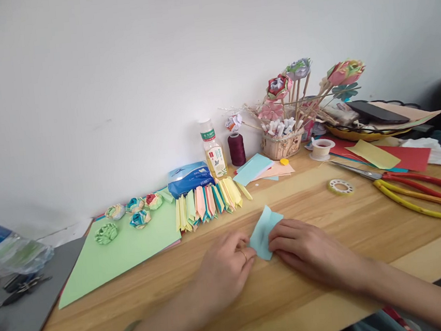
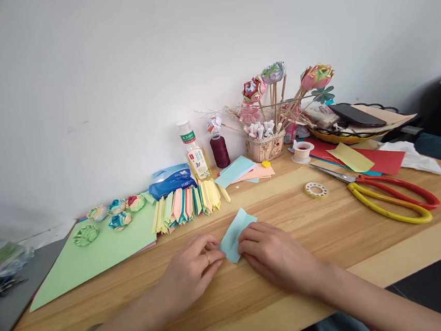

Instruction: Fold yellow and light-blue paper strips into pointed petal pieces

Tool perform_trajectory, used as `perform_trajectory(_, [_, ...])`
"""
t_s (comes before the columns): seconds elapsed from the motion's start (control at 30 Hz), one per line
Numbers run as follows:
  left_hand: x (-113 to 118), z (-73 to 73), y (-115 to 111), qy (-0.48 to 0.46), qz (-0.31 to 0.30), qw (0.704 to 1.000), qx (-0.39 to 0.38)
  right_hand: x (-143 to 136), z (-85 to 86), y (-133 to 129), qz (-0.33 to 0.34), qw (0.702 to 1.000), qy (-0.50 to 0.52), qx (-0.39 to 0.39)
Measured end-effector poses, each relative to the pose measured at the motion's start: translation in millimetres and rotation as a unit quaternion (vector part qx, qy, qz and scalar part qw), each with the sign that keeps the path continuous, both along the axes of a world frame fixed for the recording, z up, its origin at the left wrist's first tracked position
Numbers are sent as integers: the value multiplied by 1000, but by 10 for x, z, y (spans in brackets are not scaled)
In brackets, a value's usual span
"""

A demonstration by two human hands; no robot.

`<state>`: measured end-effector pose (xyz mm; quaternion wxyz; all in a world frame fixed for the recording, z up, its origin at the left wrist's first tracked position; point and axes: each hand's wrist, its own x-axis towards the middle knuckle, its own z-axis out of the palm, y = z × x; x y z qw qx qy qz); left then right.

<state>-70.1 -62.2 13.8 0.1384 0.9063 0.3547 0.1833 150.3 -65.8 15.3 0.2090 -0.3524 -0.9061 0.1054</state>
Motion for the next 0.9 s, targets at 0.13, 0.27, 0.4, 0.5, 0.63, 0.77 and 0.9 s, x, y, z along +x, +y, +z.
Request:
perform_trajectory(0.13, [-33,-59,-8,53,-33,993,105,20,45,10,-1,1000,-12,-17])
perform_trajectory(0.27, [-49,-142,-1,77,-39,980,181,-2,52,5,-1,1000,-23,-6])
perform_trajectory(0.4, [-41,-162,16,65,-63,965,246,-23,52,17,-10,1000,-6,-26])
perform_trajectory(0.5, [-30,-140,22,52,-95,957,268,-53,25,35,-48,997,11,-66])
perform_trajectory(0.63, [-28,-129,19,41,-101,954,278,-112,-31,48,-101,989,41,-101])
perform_trajectory(0.77, [-24,-138,3,39,-104,952,285,-152,-59,35,-128,984,64,-106])
perform_trajectory(0.9, [-15,-137,-13,56,-100,957,267,-168,-64,24,-140,980,85,-117])
